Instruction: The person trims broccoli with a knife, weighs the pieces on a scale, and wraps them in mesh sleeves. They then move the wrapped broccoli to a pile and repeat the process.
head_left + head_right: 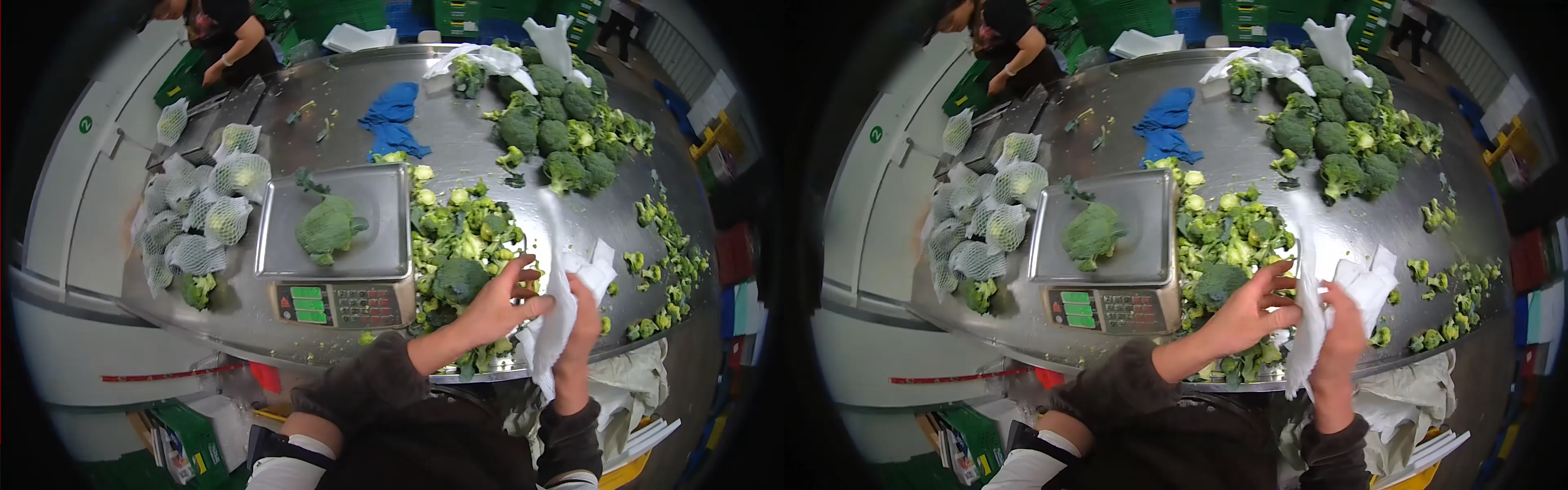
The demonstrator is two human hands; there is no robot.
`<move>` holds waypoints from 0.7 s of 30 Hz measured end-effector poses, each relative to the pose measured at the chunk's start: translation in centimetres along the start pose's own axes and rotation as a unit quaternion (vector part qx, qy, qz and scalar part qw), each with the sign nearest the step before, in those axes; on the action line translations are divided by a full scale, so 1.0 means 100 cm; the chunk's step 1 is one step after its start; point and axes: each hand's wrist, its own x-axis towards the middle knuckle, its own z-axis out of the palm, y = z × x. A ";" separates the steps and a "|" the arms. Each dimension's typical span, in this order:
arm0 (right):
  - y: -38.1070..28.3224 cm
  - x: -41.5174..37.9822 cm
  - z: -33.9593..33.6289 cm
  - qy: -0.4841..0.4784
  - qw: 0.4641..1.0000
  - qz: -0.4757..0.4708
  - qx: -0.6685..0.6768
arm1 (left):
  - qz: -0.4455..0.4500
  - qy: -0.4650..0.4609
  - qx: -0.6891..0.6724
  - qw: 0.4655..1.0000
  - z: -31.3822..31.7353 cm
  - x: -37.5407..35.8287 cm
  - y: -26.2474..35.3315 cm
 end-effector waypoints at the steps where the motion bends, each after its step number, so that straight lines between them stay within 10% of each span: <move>1: -0.001 -0.008 0.009 -0.002 0.996 0.027 0.087 | -0.018 -0.032 -0.058 0.998 0.002 0.007 -0.006; 5: -0.001 -0.008 0.001 -0.091 0.941 0.283 0.164 | -0.090 -0.025 -0.085 0.992 -0.007 0.003 -0.011; 8: -0.007 -0.003 0.001 -0.089 0.996 0.026 -0.004 | -0.123 -0.026 -0.238 0.963 -0.010 0.002 -0.013; 11: -0.011 0.003 0.009 -0.052 0.997 -0.058 -0.027 | -0.117 0.052 -0.099 0.987 -0.016 0.006 -0.017; 19: 0.076 0.020 -0.021 0.028 0.984 0.114 -0.131 | -0.217 0.018 -0.127 0.968 -0.041 -0.011 0.001; 21: 0.101 0.015 -0.024 -0.119 0.938 0.145 -0.292 | -0.219 0.013 -0.132 0.967 -0.047 -0.017 0.005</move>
